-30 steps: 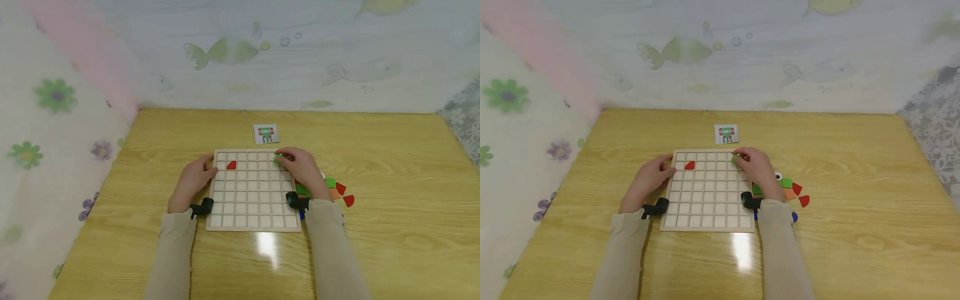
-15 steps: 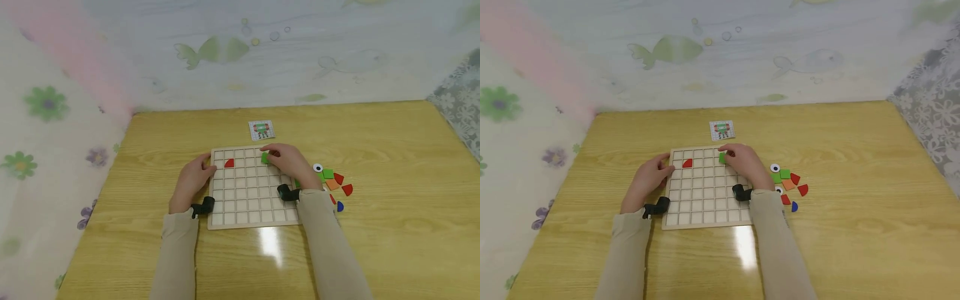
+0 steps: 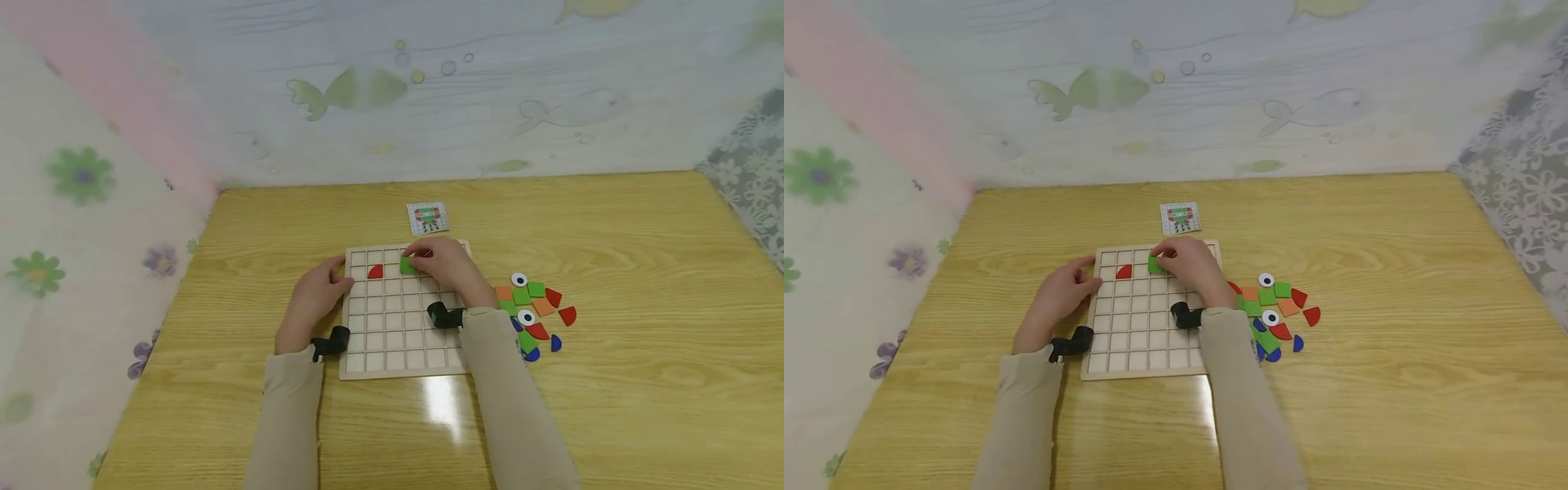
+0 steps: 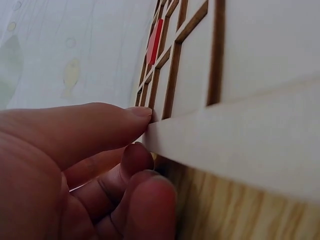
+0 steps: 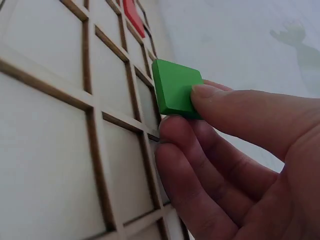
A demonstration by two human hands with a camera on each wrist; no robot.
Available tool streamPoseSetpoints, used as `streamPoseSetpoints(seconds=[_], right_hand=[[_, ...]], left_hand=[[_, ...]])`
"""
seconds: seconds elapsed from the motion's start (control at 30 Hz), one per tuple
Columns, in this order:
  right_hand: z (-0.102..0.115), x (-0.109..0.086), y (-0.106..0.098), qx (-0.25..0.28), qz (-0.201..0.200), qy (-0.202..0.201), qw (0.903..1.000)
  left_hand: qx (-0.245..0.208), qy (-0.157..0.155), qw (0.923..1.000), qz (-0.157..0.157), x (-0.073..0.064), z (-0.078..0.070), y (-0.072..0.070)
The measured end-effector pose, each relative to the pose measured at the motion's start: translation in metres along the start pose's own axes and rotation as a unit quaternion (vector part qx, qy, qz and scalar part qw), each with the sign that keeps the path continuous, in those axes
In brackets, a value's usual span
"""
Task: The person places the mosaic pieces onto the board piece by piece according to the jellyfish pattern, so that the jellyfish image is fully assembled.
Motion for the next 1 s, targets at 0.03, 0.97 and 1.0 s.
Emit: streamPoseSetpoints(seconds=[0.03,0.97,1.0], right_hand=[[0.002,0.001,0.001,-0.004,0.0,-0.002,1.0],[0.015,0.003,0.003,-0.029,-0.04,-0.005,0.9988],[0.015,0.003,0.003,-0.031,-0.042,-0.006,0.9986]], left_hand=[[-0.003,-0.002,1.0,-0.003,0.0,0.0,0.0],[0.009,0.024,0.9996,0.012,0.016,-0.009,-0.001],[0.006,0.023,0.9996,0.013,0.015,-0.009,-0.001]])
Point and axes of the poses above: each hand's wrist, its own x-axis towards the middle knuckle, its own y-axis out of the palm, z = x × y, the point moved 1 cm from there along x, towards the middle knuckle, and after that the axes turned 14 degrees about y, right-handed, at the moved point
